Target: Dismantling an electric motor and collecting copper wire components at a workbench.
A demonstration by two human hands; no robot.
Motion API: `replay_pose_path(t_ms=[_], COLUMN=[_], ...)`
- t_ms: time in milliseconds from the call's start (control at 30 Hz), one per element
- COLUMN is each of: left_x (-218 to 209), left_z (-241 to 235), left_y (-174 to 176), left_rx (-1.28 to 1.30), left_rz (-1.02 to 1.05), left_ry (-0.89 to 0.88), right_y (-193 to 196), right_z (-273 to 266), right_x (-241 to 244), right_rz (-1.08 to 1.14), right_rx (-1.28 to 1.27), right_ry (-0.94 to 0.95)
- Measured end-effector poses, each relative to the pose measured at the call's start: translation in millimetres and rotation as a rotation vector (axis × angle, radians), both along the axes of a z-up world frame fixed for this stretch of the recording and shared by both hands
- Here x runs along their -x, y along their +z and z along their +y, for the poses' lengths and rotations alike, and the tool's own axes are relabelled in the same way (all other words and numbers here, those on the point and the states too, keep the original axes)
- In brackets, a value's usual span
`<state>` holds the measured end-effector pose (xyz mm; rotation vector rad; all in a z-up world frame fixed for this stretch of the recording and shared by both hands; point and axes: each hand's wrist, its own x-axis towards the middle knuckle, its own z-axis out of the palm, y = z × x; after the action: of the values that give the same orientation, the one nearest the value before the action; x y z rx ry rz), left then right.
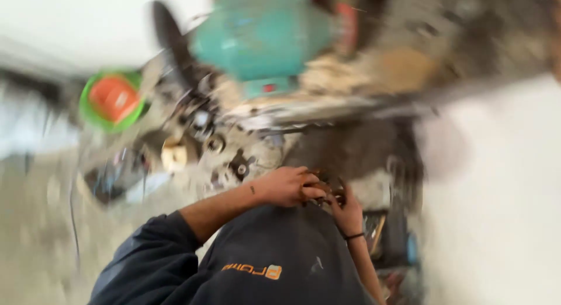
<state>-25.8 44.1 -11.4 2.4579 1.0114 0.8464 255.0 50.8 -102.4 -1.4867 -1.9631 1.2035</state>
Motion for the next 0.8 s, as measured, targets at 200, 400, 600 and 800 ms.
replay_pose_path(t_ms=[200, 400, 600, 800], left_x=[-22, -112, -190, -227], left_z=[-54, -92, -135, -169], left_y=[11, 43, 37, 28], left_rx=[0.209, 0.244, 0.235, 0.21], left_rz=[0.121, -0.091, -0.155, -0.223], left_ry=[0.538, 1.108, 1.547, 1.901], right_y=[5, -18, -14, 20], right_z=[126, 246, 224, 72], right_x=[-4, 25, 125, 181], right_rz=[-0.214, -0.313, -0.551, -0.24], right_rx=[0.075, -0.135, -0.31, -0.104], right_ry=[0.596, 1.284, 1.707, 1.958])
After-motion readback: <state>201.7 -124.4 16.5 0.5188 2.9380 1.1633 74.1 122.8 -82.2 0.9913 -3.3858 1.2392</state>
